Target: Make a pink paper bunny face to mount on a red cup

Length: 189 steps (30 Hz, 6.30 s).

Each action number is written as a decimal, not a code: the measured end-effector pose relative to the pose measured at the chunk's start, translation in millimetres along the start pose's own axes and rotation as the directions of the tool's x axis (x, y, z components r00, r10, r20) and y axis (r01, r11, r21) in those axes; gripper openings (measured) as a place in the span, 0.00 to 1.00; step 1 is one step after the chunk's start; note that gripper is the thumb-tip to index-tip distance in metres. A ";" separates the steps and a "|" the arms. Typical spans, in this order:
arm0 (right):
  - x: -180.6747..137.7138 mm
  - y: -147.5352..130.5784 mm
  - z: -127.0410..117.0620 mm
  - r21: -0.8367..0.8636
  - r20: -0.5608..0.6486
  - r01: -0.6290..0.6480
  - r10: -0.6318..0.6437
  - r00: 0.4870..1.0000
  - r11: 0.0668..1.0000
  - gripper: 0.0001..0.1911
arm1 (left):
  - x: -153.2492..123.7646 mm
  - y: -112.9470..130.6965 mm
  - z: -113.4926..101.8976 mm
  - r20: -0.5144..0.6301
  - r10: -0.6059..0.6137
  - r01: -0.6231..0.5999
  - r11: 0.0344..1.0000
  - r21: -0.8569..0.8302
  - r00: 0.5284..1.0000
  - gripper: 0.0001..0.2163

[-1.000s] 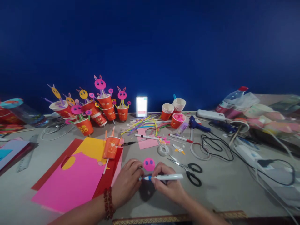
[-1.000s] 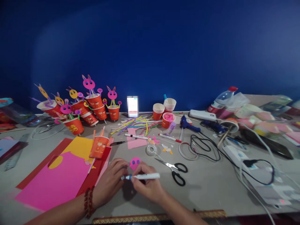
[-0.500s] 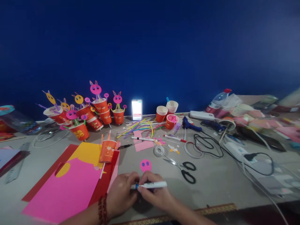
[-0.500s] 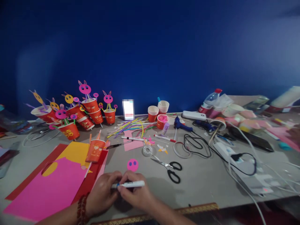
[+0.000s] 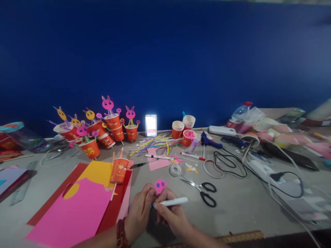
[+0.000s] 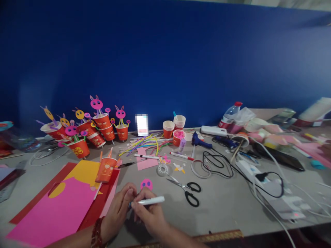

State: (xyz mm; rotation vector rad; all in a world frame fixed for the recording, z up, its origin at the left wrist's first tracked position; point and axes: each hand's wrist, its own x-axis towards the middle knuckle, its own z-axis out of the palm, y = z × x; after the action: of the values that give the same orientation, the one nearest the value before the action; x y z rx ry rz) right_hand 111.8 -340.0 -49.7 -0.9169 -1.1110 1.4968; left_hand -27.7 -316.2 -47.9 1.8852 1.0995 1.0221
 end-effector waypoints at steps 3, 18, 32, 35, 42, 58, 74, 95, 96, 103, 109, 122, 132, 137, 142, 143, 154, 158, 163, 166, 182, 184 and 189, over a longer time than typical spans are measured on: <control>7.7 -7.4 -8.6 -0.107 0.022 0.044 -0.042 0.999 0.993 0.19 | 14.1 1.6 0.6 0.095 0.029 -0.041 0.991 0.131 0.995 0.16; 37.3 -73.8 -196.6 -0.903 0.428 0.421 -0.121 0.896 -0.082 0.27 | 87.0 -33.4 -48.9 0.116 0.012 -0.114 0.320 0.941 0.993 0.12; 23.7 -49.6 -75.9 -0.461 0.095 0.039 0.005 0.995 0.887 0.21 | 47.4 9.6 -34.2 0.213 0.139 -0.255 0.551 0.795 0.967 0.12; 31.9 -38.1 -40.1 -0.188 0.021 -0.028 0.032 0.999 0.982 0.19 | 39.9 19.8 -21.0 0.243 0.296 -0.383 0.741 0.551 0.924 0.12; 37.3 -44.0 -27.8 -0.053 -0.094 0.000 -0.005 0.996 0.999 0.15 | 33.4 17.7 -22.0 0.210 0.176 -0.255 0.853 0.455 0.962 0.12; 39.1 -59.1 -86.3 -0.081 -0.243 -0.015 -0.005 0.970 0.997 0.13 | 1.2 -13.6 -36.9 0.282 0.025 -0.147 0.895 0.421 0.959 0.09; 62.5 -3.7 -61.6 -0.511 -0.009 0.154 -0.184 0.983 0.846 0.03 | 5.0 -24.4 -15.4 0.424 0.359 -0.547 0.662 0.513 0.832 0.08; 61.6 6.6 -62.1 -0.572 -0.011 0.143 -0.182 0.983 0.807 0.07 | 3.7 -28.3 -12.6 0.464 0.319 -0.549 0.636 0.542 0.827 0.07; 61.7 6.8 -62.1 -0.572 -0.007 0.145 -0.182 0.983 0.807 0.07 | 3.5 -28.6 -12.6 0.463 0.323 -0.552 0.633 0.542 0.825 0.07; 61.7 7.8 -62.4 -0.577 0.014 0.161 -0.187 0.982 0.801 0.07 | 2.5 -31.5 -11.8 0.442 0.338 -0.547 0.639 0.540 0.831 0.07; 62.2 7.9 -62.3 -0.588 0.013 0.156 -0.184 0.983 0.794 0.06 | 1.8 -31.6 -11.7 0.443 0.338 -0.548 0.637 0.541 0.830 0.07; 62.4 9.3 -62.7 -0.587 0.019 0.155 -0.178 0.984 0.794 0.06 | 2.5 -33.2 -10.4 0.425 0.349 -0.543 0.646 0.537 0.835 0.08; 63.1 10.2 -63.9 -0.593 0.013 0.159 -0.188 0.982 0.789 0.06 | 2.5 -30.6 -11.8 0.432 0.341 -0.540 0.657 0.526 0.835 0.08; 63.2 9.7 -63.5 -0.596 0.011 0.164 -0.196 0.981 0.786 0.06 | 3.0 -30.7 -12.0 0.431 0.343 -0.541 0.657 0.525 0.834 0.08; 64.1 9.1 -63.0 -0.591 0.011 0.169 -0.202 0.979 0.789 0.07 | 2.6 -29.9 -12.0 0.436 0.339 -0.543 0.649 0.533 0.834 0.08; 64.3 8.9 -62.8 -0.591 0.009 0.169 -0.204 0.979 0.788 0.07 | 2.6 -29.7 -11.9 0.434 0.340 -0.543 0.649 0.533 0.834 0.08; 64.1 7.4 -63.0 -0.608 -0.016 0.156 -0.209 0.978 0.778 0.06 | 3.1 -29.2 -12.3 0.418 0.351 -0.540 0.651 0.534 0.838 0.09; 64.5 6.8 -62.9 -0.609 -0.013 0.163 -0.216 0.976 0.776 0.07 | 2.8 -27.9 -12.7 0.425 0.342 -0.536 0.657 0.530 0.838 0.08; 64.5 6.6 -62.6 -0.608 -0.016 0.166 -0.221 0.975 0.777 0.07 | 2.4 -29.4 -11.5 0.421 0.341 -0.534 0.655 0.536 0.841 0.08; 64.7 6.9 -62.4 -0.604 -0.013 0.171 -0.224 0.974 0.778 0.07 | 2.7 -30.4 -11.1 0.414 0.358 -0.542 0.650 0.532 0.837 0.09; 63.4 7.6 -62.5 -0.605 -0.012 0.171 -0.224 0.975 0.778 0.07 | 4.4 -25.5 -12.9 0.413 0.368 -0.549 0.643 0.534 0.833 0.09; 63.4 7.8 -62.5 -0.606 -0.012 0.166 -0.218 0.976 0.778 0.07 | 3.6 -27.0 -12.7 0.417 0.360 -0.545 0.645 0.535 0.835 0.09; 63.3 9.0 -63.0 -0.612 -0.008 0.168 -0.218 0.976 0.773 0.07 | 2.6 -29.2 -11.8 0.410 0.360 -0.542 0.636 0.549 0.838 0.08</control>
State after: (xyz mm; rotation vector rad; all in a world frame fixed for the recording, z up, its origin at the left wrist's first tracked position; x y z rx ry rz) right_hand 156.1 -266.8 -76.6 -1.2379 -1.6212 0.9186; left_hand -47.2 -300.5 -67.2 2.8953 0.8848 0.6224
